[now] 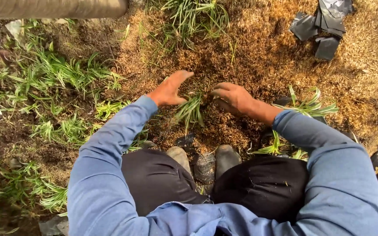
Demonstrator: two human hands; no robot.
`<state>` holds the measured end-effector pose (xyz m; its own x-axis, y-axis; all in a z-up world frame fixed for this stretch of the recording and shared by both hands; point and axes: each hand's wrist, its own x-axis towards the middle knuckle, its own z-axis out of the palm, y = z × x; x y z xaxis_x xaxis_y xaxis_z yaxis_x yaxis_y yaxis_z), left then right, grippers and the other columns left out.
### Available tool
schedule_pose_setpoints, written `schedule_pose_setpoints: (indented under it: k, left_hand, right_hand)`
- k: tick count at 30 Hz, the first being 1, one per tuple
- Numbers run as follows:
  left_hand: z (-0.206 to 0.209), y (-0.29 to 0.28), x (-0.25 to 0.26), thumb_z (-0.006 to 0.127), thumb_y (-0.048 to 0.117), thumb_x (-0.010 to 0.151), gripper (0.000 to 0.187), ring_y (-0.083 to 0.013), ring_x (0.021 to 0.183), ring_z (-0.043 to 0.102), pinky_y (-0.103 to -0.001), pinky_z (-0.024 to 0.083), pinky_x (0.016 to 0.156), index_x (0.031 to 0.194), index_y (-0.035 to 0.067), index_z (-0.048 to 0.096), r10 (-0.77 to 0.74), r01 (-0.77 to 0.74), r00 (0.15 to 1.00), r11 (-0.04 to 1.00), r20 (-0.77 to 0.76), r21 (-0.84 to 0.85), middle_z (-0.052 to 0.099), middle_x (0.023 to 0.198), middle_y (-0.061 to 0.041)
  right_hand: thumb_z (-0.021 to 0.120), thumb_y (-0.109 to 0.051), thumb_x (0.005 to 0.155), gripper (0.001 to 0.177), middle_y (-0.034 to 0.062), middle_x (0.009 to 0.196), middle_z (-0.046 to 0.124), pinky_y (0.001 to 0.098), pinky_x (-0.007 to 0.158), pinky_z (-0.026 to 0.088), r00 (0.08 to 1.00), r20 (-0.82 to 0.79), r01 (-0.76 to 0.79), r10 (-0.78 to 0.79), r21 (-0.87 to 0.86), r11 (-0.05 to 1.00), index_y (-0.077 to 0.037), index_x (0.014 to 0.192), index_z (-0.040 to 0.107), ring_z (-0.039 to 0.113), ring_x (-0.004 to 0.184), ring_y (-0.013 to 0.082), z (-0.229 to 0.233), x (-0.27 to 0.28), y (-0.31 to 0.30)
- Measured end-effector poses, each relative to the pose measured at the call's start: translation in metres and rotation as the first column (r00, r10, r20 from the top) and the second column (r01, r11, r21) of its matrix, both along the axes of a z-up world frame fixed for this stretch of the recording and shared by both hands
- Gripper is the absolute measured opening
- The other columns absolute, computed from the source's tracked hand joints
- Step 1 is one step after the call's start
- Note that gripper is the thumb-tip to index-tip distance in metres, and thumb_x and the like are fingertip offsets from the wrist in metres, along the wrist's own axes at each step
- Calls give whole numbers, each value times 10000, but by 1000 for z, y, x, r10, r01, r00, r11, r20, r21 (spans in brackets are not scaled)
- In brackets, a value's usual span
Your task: Transplanting small green plants into black plastic nursery bags filled with a brown substrate.
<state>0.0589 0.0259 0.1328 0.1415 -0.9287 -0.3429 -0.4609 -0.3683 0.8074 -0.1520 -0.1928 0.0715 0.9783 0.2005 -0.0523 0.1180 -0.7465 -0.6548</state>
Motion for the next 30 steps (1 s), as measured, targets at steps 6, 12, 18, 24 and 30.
schedule_pose_setpoints:
  k: [6, 12, 18, 24, 30]
  left_hand:
    - [-38, -10, -15, 824, -93, 773, 1093, -459, 1478, 353, -595, 329, 1232, 1638, 82, 180, -41, 40, 997, 999, 71, 18, 322, 1599, -301]
    - [-190, -31, -13, 647, 152, 1030, 95, -294, 1098, 672, -473, 501, 1091, 1064, 110, 726, 77, -82, 996, 983, -38, -163, 691, 1034, -81]
    - [-243, -29, 5, 710, 419, 955, 533, -472, 1336, 494, -536, 356, 1230, 1222, -39, 653, 60, -53, 998, 974, 27, -218, 605, 1345, -287]
    - [-82, -46, -25, 537, 77, 961, 187, -417, 1250, 590, -541, 461, 1122, 944, -26, 693, 393, -410, 882, 912, -258, -14, 690, 1244, -199]
    - [-283, -21, 9, 672, 142, 995, 435, -346, 1383, 489, -431, 562, 1080, 1394, -6, 579, 661, -563, 350, 715, -664, 414, 434, 1535, -224]
  right_hand:
    - [709, -268, 982, 496, 162, 1276, 622, 500, 1038, 559, 860, -437, 295, -264, 3, 955, -75, 1410, 548, 615, 1236, 345, 34, 26, 9]
    - [467, -373, 1097, 344, 159, 1104, 684, 485, 910, 593, 625, -736, 726, -259, 428, 538, -110, 1275, 600, 679, 1036, 305, -9, 15, 13]
    - [615, -304, 1001, 174, 23, 857, 673, 283, 736, 617, 978, 185, -80, 95, -85, 993, -144, 1026, 681, 682, 833, 166, -43, -4, 8]
    - [460, -394, 1087, 584, 36, 699, 587, 267, 486, 428, 866, -492, -251, 86, -278, 927, -193, 1615, 311, 482, 521, 158, 9, 15, 43]
    - [495, -372, 1044, 485, 63, 576, 567, 361, 781, 673, 915, -331, -255, 231, -30, 967, -160, 1479, 462, 595, 478, 211, 31, 15, 24]
